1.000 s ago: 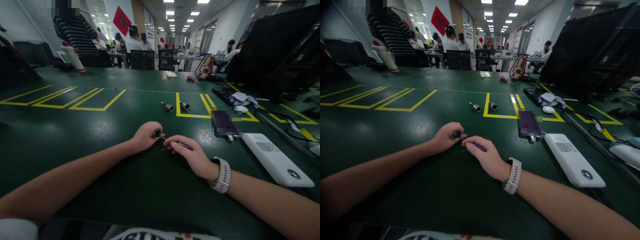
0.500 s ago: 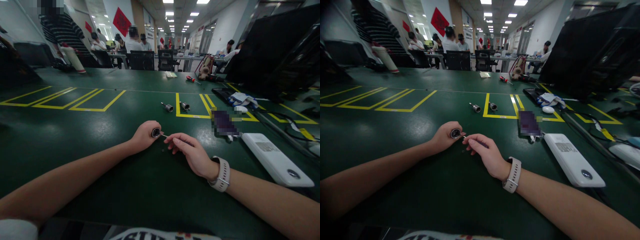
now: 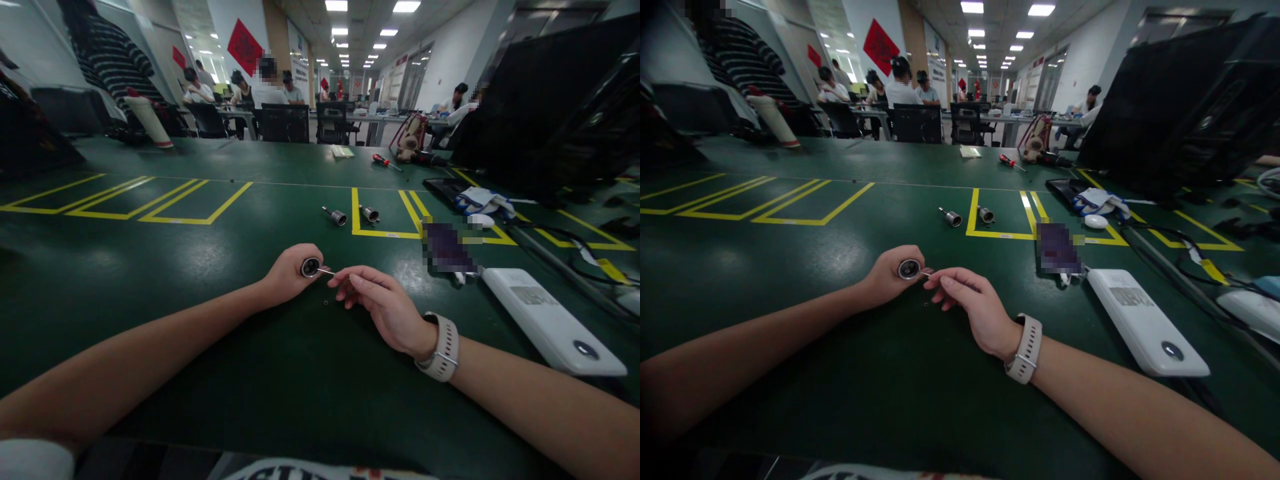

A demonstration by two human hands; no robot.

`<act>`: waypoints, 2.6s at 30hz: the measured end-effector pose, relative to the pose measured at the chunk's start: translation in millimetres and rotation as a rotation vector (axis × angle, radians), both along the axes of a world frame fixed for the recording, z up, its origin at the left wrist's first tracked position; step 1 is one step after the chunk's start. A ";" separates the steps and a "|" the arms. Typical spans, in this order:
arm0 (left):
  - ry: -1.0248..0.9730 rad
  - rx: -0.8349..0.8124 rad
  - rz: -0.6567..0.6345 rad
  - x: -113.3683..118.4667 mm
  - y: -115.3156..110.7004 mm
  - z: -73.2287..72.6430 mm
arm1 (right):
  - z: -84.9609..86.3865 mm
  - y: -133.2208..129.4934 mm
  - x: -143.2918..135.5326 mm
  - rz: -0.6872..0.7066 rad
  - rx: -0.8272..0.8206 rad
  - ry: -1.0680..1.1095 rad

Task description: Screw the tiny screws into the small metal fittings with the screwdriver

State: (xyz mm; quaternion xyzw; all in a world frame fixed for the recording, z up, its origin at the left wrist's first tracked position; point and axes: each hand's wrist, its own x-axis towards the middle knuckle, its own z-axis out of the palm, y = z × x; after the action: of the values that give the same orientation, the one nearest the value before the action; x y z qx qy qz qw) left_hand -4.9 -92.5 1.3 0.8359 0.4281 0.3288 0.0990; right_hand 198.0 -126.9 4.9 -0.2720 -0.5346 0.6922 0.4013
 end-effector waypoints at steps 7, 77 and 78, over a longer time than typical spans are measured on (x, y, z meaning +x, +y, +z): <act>0.072 0.060 0.032 -0.9 1.4 -2.5 | -1.8 0.8 -0.4 0.024 0.038 -0.045; 0.171 0.024 0.045 -2.0 4.4 -4.7 | 2.6 -1.0 2.1 -0.047 0.404 -0.345; 0.152 0.014 0.038 -2.1 4.5 -4.6 | 1.0 0.7 2.5 -0.036 0.354 -0.307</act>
State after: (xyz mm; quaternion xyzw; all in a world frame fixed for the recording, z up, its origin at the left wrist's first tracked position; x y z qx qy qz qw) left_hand -7.1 -88.0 -3.3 0.8508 0.4480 0.2692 0.0539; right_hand 200.6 -126.2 6.0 -0.3090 -0.6973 0.5309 0.3693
